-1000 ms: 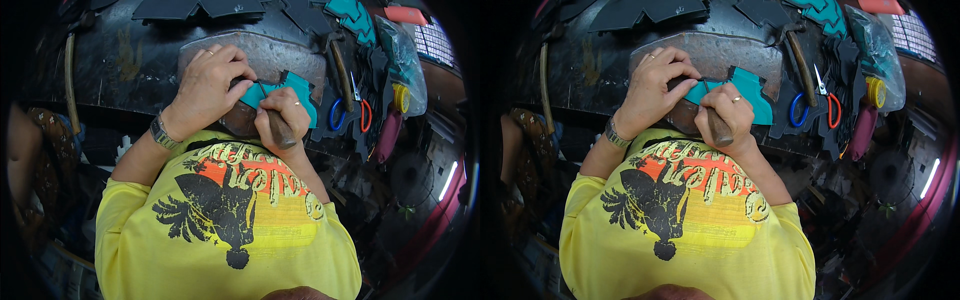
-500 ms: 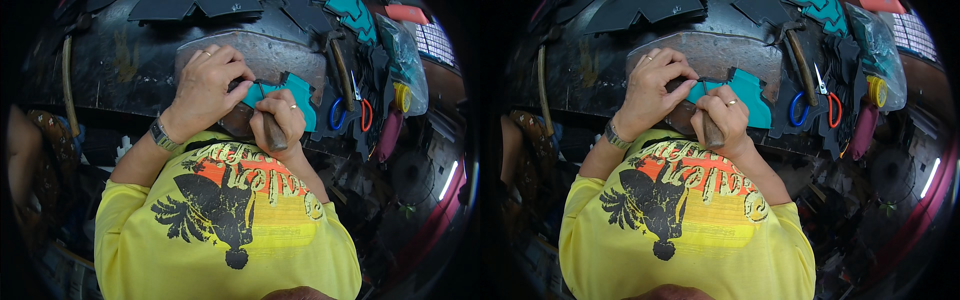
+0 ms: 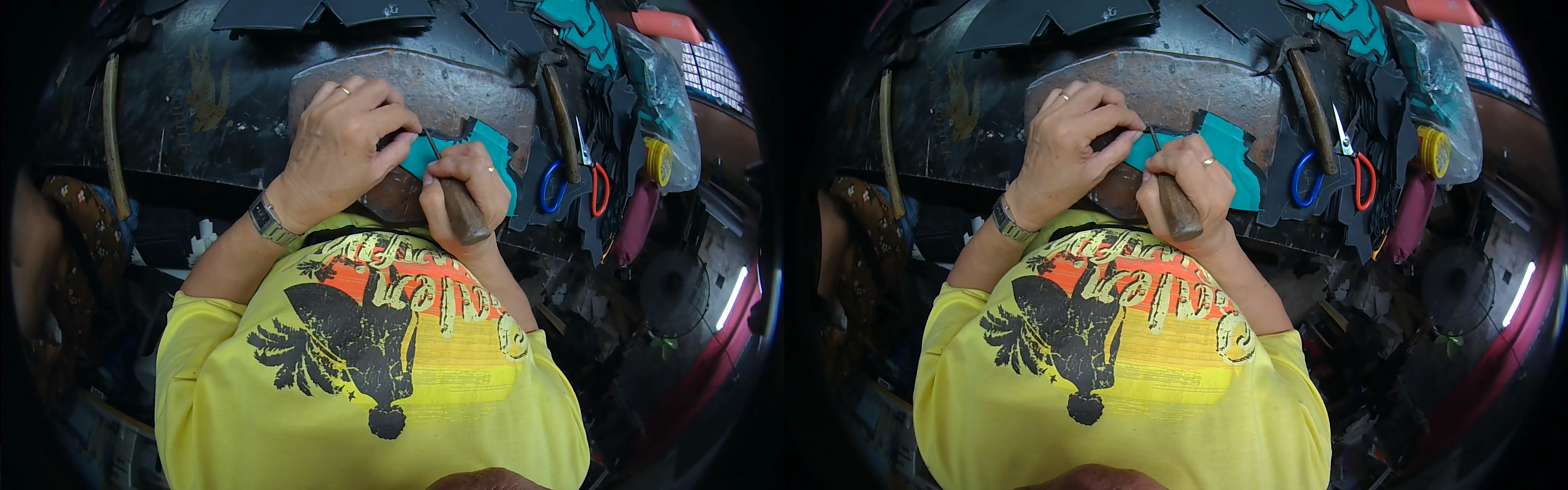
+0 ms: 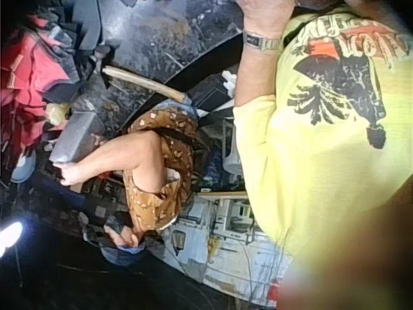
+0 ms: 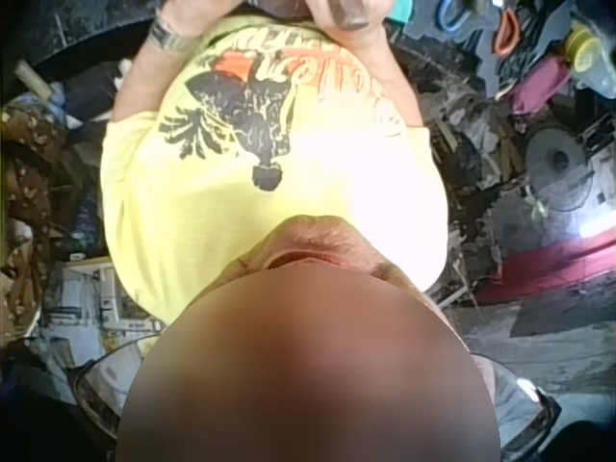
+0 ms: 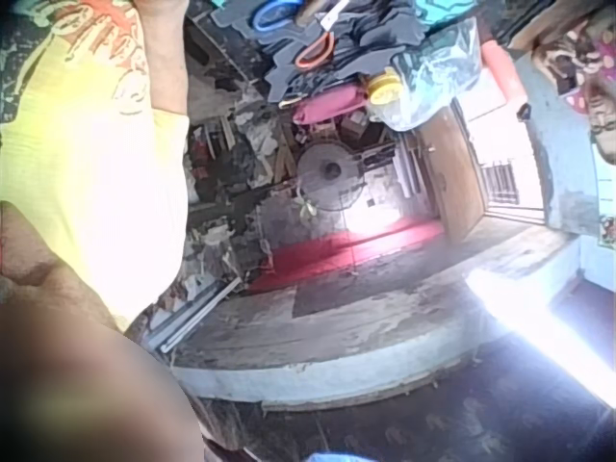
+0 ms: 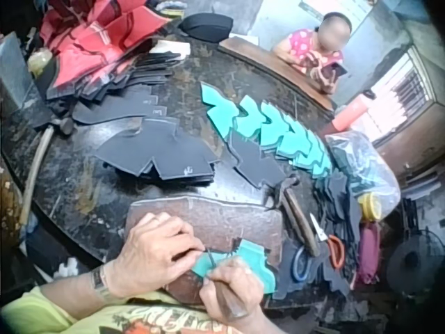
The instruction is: The person uses a small hammer to repeatedly tap and shape a green rubber piece on a wooden block. They rotate the piece and continue tapping along its edges to refine its contour.
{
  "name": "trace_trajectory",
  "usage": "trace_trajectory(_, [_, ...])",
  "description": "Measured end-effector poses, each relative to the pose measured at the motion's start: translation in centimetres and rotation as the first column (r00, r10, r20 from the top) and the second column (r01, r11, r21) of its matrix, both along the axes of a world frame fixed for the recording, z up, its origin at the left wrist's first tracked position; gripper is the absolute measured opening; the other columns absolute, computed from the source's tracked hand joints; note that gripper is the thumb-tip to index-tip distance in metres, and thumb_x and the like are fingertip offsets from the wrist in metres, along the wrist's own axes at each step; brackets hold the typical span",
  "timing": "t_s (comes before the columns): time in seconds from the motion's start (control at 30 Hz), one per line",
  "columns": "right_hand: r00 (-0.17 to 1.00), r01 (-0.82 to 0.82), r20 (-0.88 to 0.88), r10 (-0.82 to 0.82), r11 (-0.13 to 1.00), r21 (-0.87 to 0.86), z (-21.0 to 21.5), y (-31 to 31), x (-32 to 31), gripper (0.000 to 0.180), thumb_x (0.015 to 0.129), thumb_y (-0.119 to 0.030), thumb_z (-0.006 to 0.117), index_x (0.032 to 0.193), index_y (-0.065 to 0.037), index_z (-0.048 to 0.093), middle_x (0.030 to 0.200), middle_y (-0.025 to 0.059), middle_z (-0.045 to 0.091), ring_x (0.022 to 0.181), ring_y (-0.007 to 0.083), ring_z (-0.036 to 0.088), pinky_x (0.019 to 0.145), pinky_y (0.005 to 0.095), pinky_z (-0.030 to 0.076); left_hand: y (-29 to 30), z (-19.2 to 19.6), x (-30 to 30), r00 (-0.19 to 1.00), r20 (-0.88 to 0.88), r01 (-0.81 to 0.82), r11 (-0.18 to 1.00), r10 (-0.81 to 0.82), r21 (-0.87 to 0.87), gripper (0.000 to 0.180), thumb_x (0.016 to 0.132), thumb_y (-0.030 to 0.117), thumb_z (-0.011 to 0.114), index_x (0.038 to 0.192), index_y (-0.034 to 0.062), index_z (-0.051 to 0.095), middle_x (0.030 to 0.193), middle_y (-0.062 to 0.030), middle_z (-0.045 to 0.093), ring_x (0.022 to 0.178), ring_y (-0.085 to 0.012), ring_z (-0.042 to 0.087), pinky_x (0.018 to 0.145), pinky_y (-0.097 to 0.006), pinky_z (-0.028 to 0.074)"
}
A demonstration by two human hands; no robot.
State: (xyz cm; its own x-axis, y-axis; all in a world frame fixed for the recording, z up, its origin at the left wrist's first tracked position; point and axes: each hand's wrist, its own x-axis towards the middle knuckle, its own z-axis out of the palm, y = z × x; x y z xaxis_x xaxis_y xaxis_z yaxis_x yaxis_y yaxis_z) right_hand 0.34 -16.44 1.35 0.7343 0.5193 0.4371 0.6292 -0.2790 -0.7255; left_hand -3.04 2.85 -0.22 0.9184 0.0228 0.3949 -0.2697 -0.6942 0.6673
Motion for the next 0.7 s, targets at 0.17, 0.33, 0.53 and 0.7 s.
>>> trace_trajectory(0.17, [1.000,-0.002,-0.002,0.002,1.000,0.005,-0.07,0.05,-0.10,0.018,0.072,0.008,0.069,0.088,0.000,0.065,0.080,0.0128,0.064,0.072,0.0243,0.065,0.066,0.0325,0.052,0.02,-0.04,0.07,1.000,-0.020,-0.016,1.000,0.016,-0.020,0.015,0.083,0.017,0.083,0.095,0.0102,0.078,0.105,-0.0026,0.067,0.098,-0.0229,0.065,0.084,-0.037,0.047])
trace_trajectory(0.33, [0.999,-0.004,0.054,0.003,1.000,0.007,-0.26,0.20,0.09,0.020,0.070,0.007,0.070,0.087,-0.001,0.065,0.077,0.0129,0.064,0.069,0.0265,0.067,0.062,0.0343,0.053,0.01,-0.04,0.10,1.000,-0.025,-0.015,1.000,0.015,-0.005,0.015,0.083,0.017,0.082,0.096,0.0102,0.077,0.105,-0.0024,0.067,0.098,-0.0231,0.065,0.084,-0.037,0.047])
trace_trajectory(0.53, [0.996,-0.011,0.087,0.012,1.000,-0.018,-0.38,0.54,0.11,0.022,0.067,0.008,0.071,0.086,-0.001,0.065,0.075,0.0131,0.064,0.069,0.0284,0.067,0.061,0.0357,0.054,-0.17,-0.14,0.17,1.000,-0.024,-0.010,1.000,0.009,-0.019,0.010,0.083,0.016,0.078,0.092,0.0110,0.075,0.103,-0.0035,0.065,0.100,-0.0249,0.063,0.089,-0.040,0.047])
trace_trajectory(0.7, [0.997,-0.020,0.077,0.022,0.999,-0.025,-0.20,0.60,0.05,0.023,0.065,0.009,0.071,0.085,-0.001,0.064,0.075,0.0139,0.063,0.068,0.0291,0.066,0.061,0.0361,0.053,0.18,0.23,-0.42,0.999,-0.047,0.018,1.000,-0.018,-0.013,0.014,0.083,0.018,0.081,0.095,0.0116,0.077,0.105,-0.0018,0.066,0.101,-0.0241,0.062,0.091,-0.040,0.045])
